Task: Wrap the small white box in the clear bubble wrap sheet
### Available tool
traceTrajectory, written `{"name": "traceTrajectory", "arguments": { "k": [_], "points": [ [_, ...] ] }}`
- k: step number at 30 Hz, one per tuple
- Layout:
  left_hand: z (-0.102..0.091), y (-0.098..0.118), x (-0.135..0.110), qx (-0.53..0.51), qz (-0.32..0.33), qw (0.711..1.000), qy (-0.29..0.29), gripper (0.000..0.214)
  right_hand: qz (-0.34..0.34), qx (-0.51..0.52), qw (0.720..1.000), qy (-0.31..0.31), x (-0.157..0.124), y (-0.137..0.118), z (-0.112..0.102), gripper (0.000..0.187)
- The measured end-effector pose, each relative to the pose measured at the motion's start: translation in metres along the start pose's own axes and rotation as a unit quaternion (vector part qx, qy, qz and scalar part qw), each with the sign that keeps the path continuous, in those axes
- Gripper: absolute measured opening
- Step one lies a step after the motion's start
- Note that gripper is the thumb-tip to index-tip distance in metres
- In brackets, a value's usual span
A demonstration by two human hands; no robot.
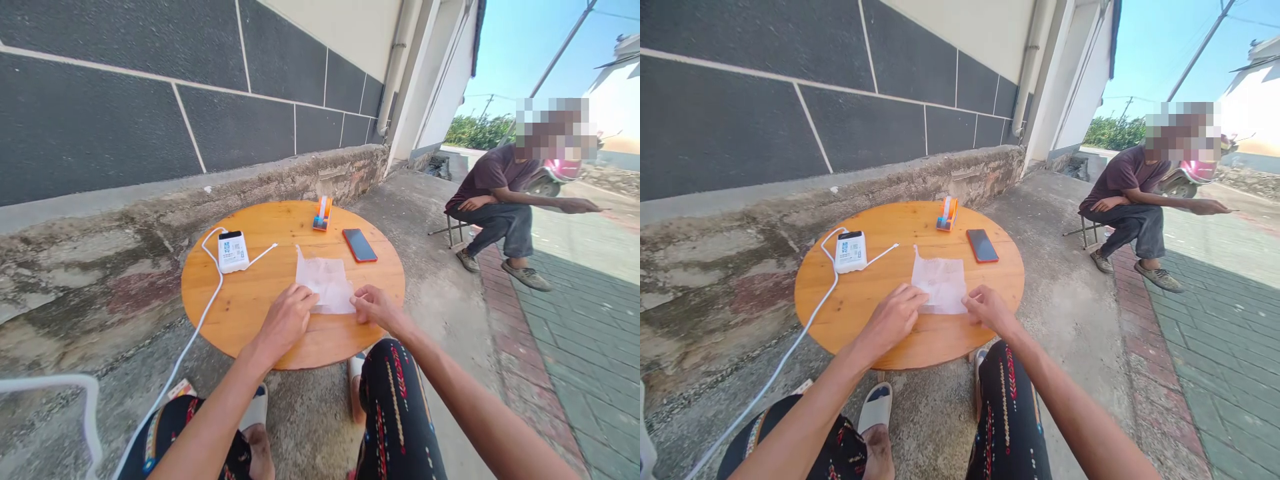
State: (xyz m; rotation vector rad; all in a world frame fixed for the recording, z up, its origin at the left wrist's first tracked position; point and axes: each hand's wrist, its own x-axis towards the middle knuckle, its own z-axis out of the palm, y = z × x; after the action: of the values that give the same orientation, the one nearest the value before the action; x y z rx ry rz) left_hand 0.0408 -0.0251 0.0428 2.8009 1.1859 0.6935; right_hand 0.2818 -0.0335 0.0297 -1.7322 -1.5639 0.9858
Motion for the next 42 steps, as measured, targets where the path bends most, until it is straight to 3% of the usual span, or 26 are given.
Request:
{"name": "traceTrajectory", "arguments": {
  "k": [7, 13, 27, 37, 42],
  "points": [
    [-0.002, 0.008, 0.004, 0.104, 0.019, 0.994, -0.034, 0.037, 0.043, 0.102, 0.991, -0.078, 0.001, -0.013, 0.010, 0.024],
    [-0.004, 0.019, 0.010, 0.159, 0.020, 0.985, -0.059, 0.030, 0.049, 0.125, 0.987, -0.088, 0.011, -0.015, 0.016, 0.020],
    [-0.013, 0.030, 0.023, 0.192, 0.016, 0.973, -0.123, 0.026, 0.011, 0.104, 0.994, -0.026, 0.025, 0.002, 0.031, 0.017],
    [-0.012, 0.035, 0.032, 0.212, 0.021, 0.965, -0.151, 0.027, -0.023, 0.160, 0.987, -0.003, 0.022, -0.009, 0.036, 0.017],
    [-0.008, 0.034, 0.026, 0.218, 0.029, 0.967, -0.125, 0.027, -0.042, 0.216, 0.975, 0.000, 0.020, -0.019, 0.041, 0.019]
  ]
}}
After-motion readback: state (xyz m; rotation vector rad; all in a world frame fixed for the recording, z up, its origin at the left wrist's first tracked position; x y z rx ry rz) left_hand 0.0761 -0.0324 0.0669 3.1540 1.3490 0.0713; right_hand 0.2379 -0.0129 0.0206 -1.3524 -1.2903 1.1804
